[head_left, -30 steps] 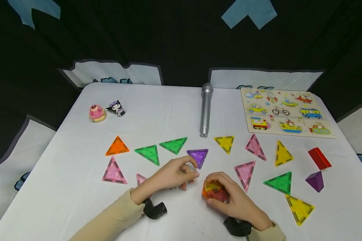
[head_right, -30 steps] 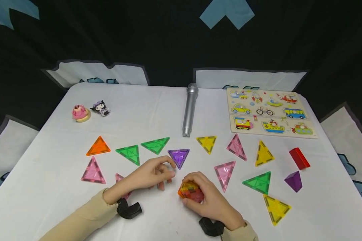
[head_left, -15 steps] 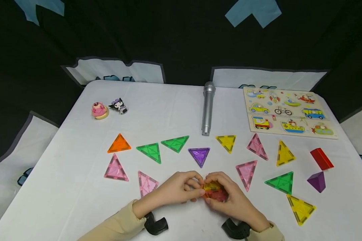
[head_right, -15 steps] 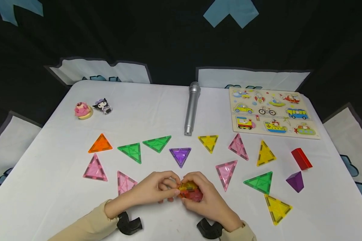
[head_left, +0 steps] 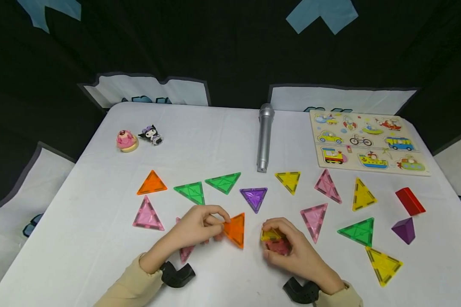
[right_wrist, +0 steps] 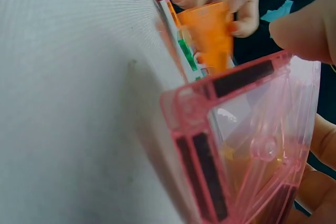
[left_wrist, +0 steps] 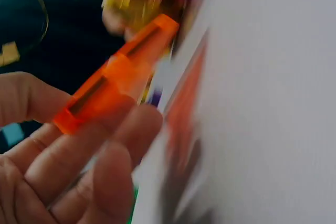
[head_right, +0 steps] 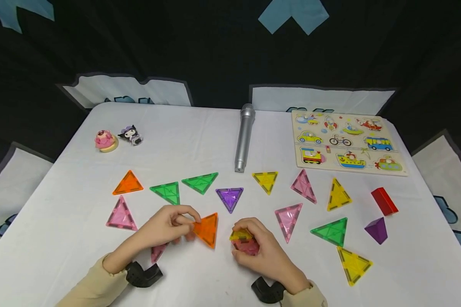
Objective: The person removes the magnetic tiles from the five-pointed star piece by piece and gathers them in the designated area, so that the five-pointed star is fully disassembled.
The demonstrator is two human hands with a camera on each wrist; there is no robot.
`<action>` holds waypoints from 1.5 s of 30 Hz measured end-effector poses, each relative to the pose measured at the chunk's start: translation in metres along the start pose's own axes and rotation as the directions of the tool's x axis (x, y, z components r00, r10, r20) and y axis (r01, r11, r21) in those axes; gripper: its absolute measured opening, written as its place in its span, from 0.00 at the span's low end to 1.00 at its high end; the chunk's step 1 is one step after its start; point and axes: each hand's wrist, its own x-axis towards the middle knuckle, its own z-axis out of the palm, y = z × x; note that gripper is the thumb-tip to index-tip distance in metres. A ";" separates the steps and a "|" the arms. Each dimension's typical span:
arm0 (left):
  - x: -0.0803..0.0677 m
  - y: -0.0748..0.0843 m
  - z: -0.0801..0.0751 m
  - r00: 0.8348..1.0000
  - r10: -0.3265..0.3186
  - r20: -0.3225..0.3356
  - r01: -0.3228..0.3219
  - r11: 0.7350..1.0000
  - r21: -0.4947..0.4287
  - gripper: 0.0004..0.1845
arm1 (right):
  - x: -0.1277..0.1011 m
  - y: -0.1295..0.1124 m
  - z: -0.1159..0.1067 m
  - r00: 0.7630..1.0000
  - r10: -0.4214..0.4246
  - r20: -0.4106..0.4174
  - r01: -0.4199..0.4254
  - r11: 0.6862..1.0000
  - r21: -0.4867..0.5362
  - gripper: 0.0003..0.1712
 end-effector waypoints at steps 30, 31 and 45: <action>0.002 0.004 0.039 0.977 0.197 0.081 -0.212 0.944 0.252 0.10 | 0.000 -0.001 0.005 0.998 -0.034 -0.051 0.032 0.998 -0.047 0.23; 0.002 0.005 0.044 0.971 0.212 0.107 -0.231 0.946 0.226 0.10 | 0.000 -0.001 0.006 0.997 -0.049 -0.052 0.046 0.998 -0.048 0.23; 0.004 0.001 0.067 0.979 0.206 0.001 -0.206 0.977 0.054 0.15 | -0.007 0.027 0.010 1.000 0.003 0.028 -0.009 0.979 0.206 0.19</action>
